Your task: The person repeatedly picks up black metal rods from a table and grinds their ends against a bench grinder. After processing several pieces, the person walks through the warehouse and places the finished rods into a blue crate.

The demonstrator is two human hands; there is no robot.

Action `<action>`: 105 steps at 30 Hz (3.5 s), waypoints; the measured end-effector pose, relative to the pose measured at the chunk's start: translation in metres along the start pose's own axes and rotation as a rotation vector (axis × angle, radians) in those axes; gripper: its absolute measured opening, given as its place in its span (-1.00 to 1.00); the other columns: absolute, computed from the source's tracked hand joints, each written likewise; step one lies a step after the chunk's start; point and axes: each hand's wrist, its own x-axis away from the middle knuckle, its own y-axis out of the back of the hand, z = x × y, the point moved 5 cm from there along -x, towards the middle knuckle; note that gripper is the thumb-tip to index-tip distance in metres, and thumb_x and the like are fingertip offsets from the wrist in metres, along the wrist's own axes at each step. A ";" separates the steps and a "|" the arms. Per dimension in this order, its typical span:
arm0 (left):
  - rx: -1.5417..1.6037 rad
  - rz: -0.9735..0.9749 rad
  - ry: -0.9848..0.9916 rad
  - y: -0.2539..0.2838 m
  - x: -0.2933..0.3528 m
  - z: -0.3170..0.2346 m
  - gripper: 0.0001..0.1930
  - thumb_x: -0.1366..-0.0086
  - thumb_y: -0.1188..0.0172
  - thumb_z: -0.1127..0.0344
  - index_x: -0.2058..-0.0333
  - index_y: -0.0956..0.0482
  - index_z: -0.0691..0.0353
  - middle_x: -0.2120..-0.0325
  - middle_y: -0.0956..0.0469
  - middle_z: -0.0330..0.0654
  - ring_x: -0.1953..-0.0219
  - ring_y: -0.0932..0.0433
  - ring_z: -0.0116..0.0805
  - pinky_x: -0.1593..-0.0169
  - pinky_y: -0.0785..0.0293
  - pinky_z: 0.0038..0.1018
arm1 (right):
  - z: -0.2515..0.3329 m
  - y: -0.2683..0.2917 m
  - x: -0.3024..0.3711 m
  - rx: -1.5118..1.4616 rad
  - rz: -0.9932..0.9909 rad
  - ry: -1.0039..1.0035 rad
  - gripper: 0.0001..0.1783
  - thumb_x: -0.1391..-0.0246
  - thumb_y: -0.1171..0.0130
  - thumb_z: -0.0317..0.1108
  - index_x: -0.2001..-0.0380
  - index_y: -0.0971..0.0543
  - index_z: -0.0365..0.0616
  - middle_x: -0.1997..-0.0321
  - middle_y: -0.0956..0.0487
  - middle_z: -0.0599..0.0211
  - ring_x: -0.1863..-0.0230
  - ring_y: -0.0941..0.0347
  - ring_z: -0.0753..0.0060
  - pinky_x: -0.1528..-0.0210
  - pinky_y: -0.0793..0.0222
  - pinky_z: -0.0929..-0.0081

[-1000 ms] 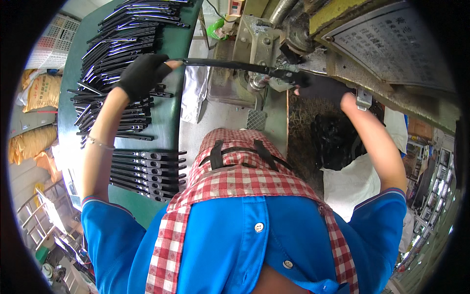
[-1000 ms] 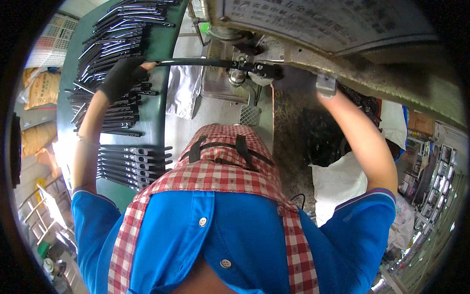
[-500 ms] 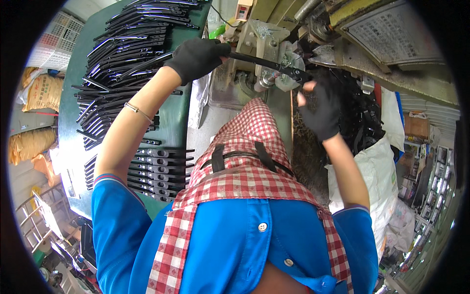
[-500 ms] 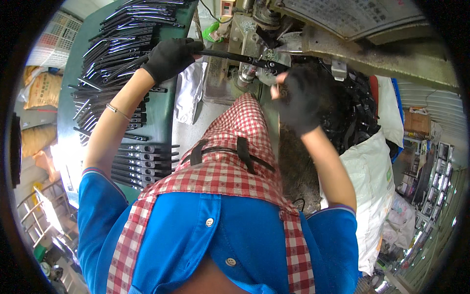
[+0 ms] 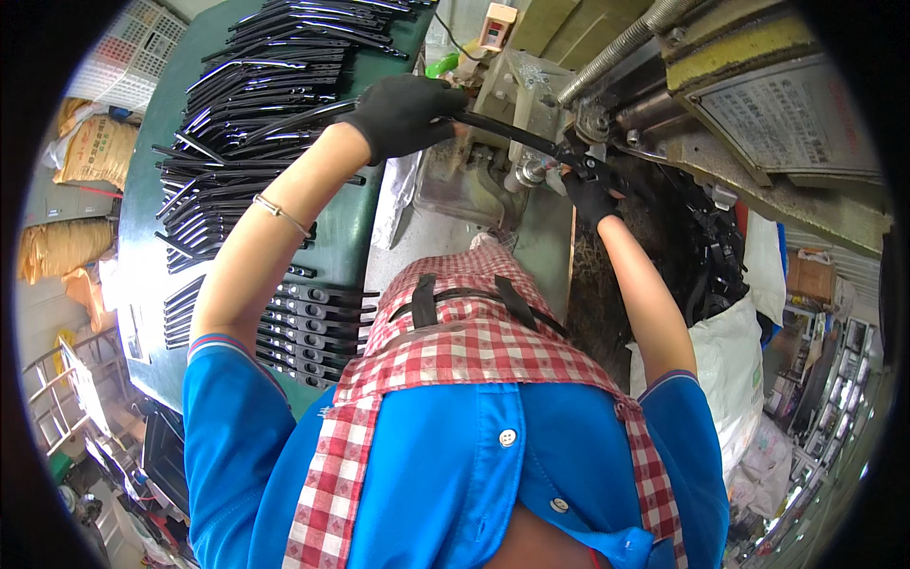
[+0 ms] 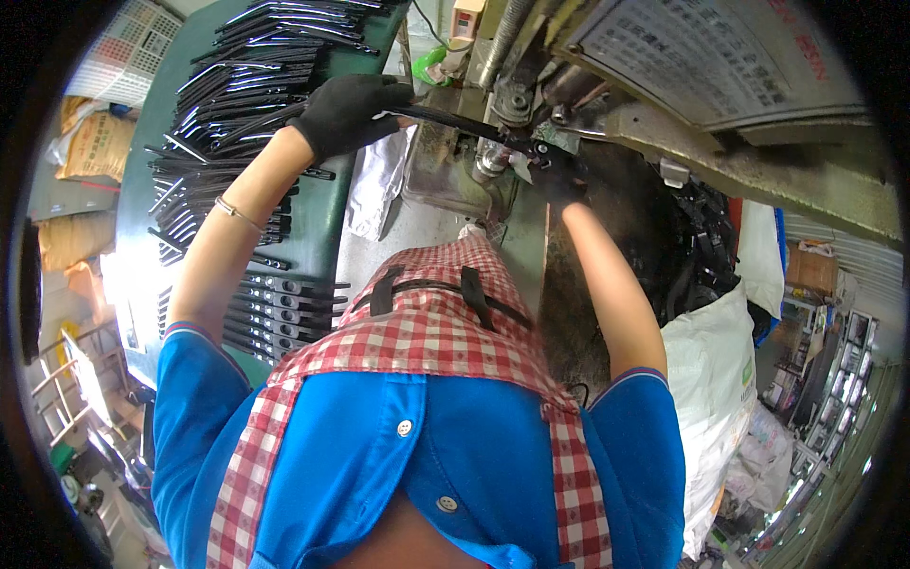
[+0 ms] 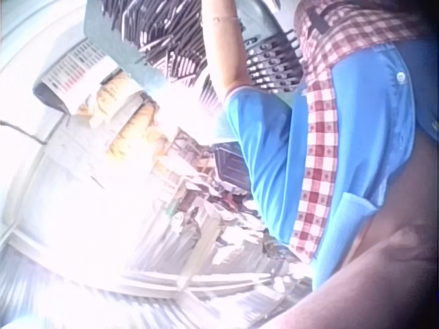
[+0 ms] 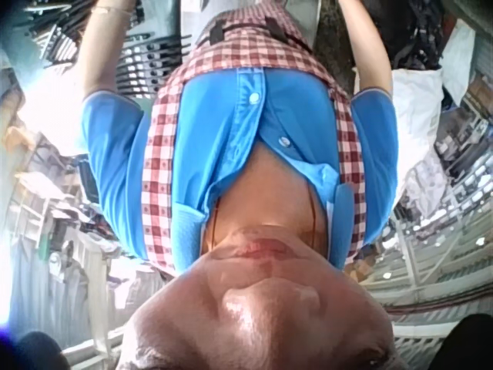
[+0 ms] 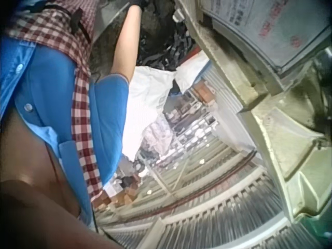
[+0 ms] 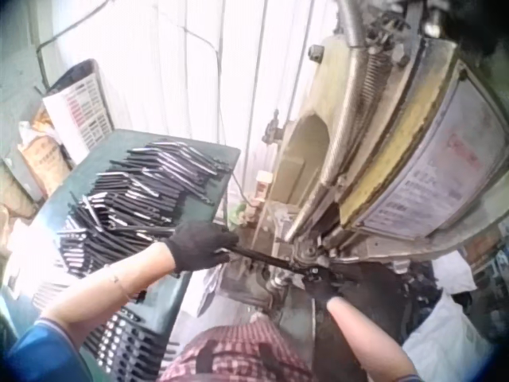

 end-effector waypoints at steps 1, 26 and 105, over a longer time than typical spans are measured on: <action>-0.001 0.001 0.002 0.000 -0.003 -0.004 -0.71 -0.22 -0.14 0.13 0.12 -0.49 0.08 0.33 -0.53 -0.11 0.31 -0.54 -0.03 0.29 -0.46 -0.19 | -0.006 -0.002 -0.006 0.085 0.088 -0.078 -0.68 -0.07 -0.03 -0.23 0.13 -0.53 -0.10 0.21 -0.56 0.25 0.21 -0.51 0.27 0.12 -0.40 0.34; 0.062 0.694 1.081 -0.029 0.504 -0.056 -0.77 -0.06 -0.12 0.40 0.31 -0.68 -0.01 0.16 -0.59 -0.16 0.02 -0.49 -0.14 -0.03 -0.39 -0.28 | -0.018 0.004 -0.035 -1.320 0.180 -0.483 -0.81 -0.10 -0.13 -0.32 0.25 -0.48 -0.20 0.42 -0.48 0.37 0.38 -0.43 0.44 0.35 -0.37 0.47; 0.198 0.253 0.105 0.019 0.051 -0.089 -0.64 -0.30 -0.01 -0.03 0.36 -0.48 0.18 0.70 -0.46 -0.01 0.56 -0.49 0.11 0.46 -0.36 -0.10 | 0.138 0.210 0.046 -0.355 0.368 0.031 -0.59 0.08 -0.32 -0.12 0.27 -0.50 -0.18 0.48 -0.54 0.32 0.46 -0.49 0.36 0.33 -0.38 0.47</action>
